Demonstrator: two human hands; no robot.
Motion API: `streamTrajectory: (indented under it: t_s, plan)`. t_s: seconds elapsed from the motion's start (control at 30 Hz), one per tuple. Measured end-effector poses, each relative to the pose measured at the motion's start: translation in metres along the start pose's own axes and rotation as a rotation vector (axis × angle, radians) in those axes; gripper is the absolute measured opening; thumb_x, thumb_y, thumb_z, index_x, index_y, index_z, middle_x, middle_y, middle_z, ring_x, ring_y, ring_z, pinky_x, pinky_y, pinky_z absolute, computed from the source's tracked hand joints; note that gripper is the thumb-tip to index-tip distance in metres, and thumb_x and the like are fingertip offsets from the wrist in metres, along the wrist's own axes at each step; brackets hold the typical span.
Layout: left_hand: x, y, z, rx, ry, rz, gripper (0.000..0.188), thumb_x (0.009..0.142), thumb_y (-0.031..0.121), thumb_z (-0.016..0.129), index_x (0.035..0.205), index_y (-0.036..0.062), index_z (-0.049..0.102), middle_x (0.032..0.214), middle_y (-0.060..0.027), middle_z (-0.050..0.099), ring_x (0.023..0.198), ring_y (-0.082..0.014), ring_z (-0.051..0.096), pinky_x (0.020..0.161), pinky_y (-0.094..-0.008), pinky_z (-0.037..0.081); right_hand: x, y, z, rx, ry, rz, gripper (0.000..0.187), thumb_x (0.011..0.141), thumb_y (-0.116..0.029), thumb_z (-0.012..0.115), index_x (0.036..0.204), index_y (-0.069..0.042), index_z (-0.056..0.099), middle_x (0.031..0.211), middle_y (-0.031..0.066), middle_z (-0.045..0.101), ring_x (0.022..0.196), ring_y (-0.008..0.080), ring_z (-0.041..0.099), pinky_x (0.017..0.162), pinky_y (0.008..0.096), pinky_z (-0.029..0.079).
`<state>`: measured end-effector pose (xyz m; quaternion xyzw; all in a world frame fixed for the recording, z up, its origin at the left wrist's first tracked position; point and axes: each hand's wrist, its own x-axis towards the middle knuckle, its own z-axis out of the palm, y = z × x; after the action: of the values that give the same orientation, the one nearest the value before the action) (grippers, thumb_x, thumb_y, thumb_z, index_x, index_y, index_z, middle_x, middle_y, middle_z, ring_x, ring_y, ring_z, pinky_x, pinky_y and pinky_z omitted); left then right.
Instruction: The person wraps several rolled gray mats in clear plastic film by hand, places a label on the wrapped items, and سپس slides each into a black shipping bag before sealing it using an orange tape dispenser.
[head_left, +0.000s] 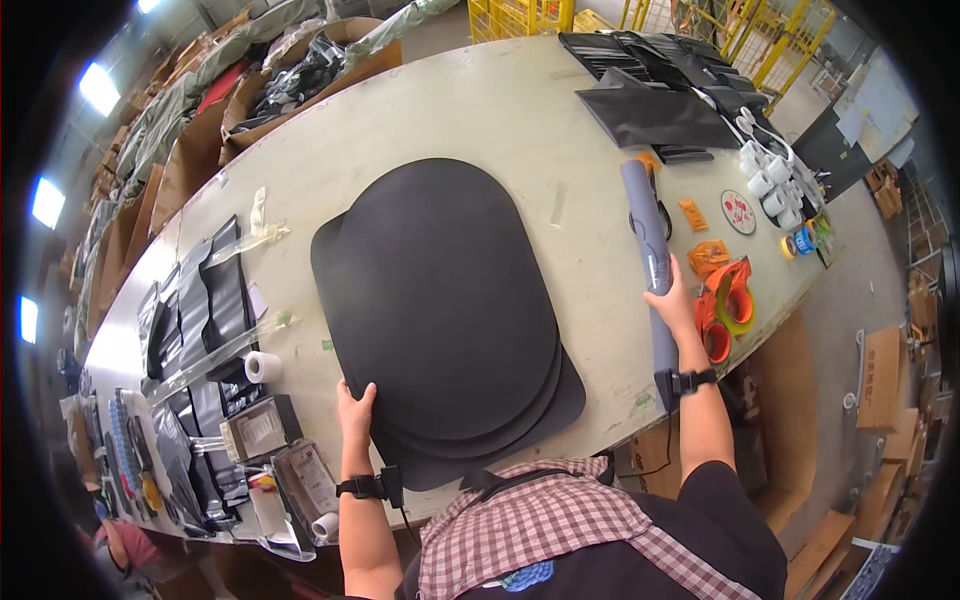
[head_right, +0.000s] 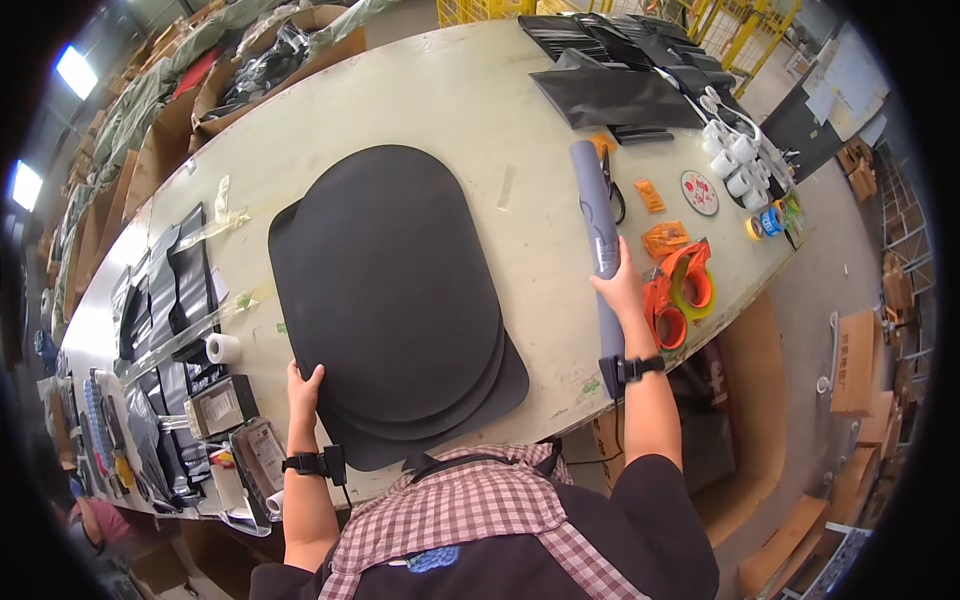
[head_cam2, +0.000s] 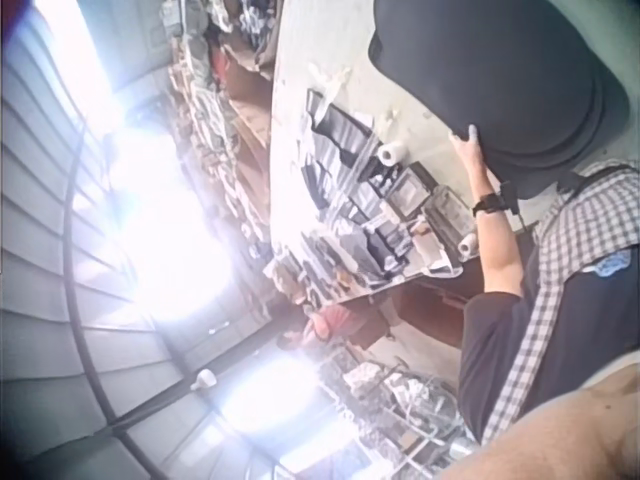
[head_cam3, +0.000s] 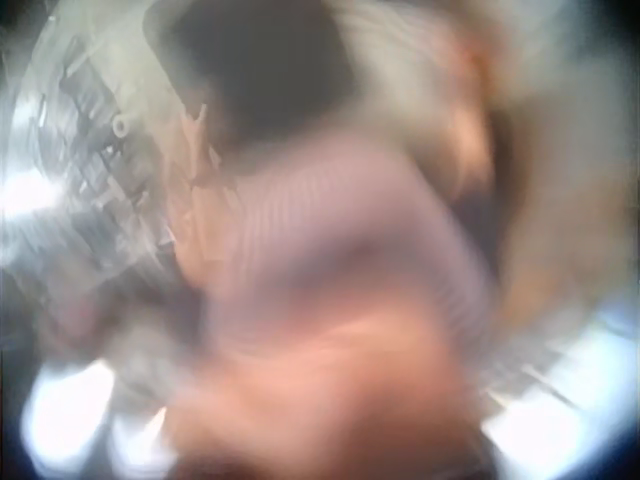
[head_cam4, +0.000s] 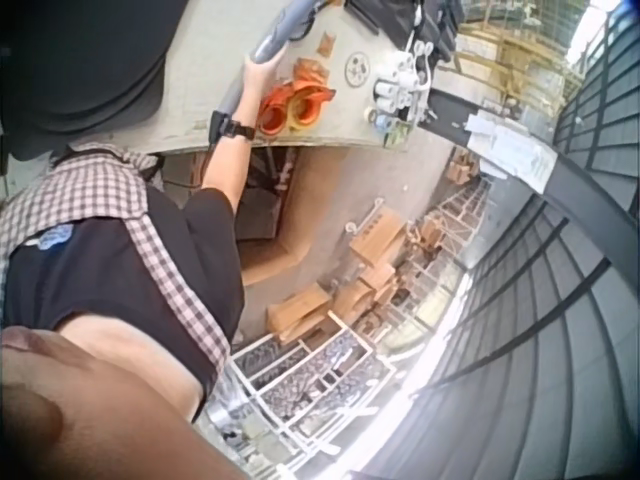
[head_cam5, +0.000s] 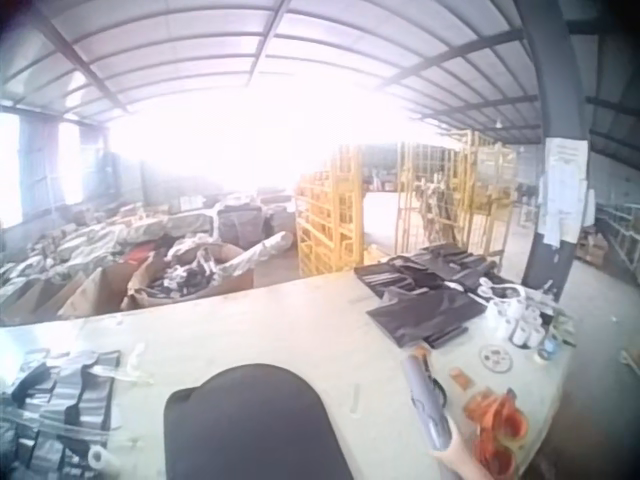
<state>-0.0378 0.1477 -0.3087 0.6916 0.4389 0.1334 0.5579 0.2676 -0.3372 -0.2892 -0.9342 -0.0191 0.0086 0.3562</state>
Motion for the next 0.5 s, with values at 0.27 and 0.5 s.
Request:
streamTrajectory:
  t_s: [0.27,0.5]
  plan:
    - [-0.064,0.078,0.035,0.634,0.036,0.794,0.055,0.076,0.014,0.071,0.128,0.0101,0.053,0.132,-0.0176,0.048,0.124,-0.0352,0.043,0.105,-0.0454,0.033,-0.096,-0.146,-0.002,0.672,-0.614,-0.211,0.087,0.071,-0.018,0.079,0.141,0.003,0.032,0.125,0.0105,0.049,0.115,0.0183,0.049,0.100,0.0298,0.037]
    - [-0.125,0.104,0.058,1.029,-0.003,1.098,0.073,0.069,0.042,0.075,0.133,0.0180,0.051,0.142,-0.0054,0.043,0.134,-0.0241,0.036,0.111,-0.0474,0.021,-0.144,-0.185,0.066,0.101,-0.593,-0.896,0.081,0.067,-0.014,0.078,0.137,-0.006,0.039,0.122,0.0186,0.055,0.112,0.0317,0.054,0.096,0.0380,0.044]
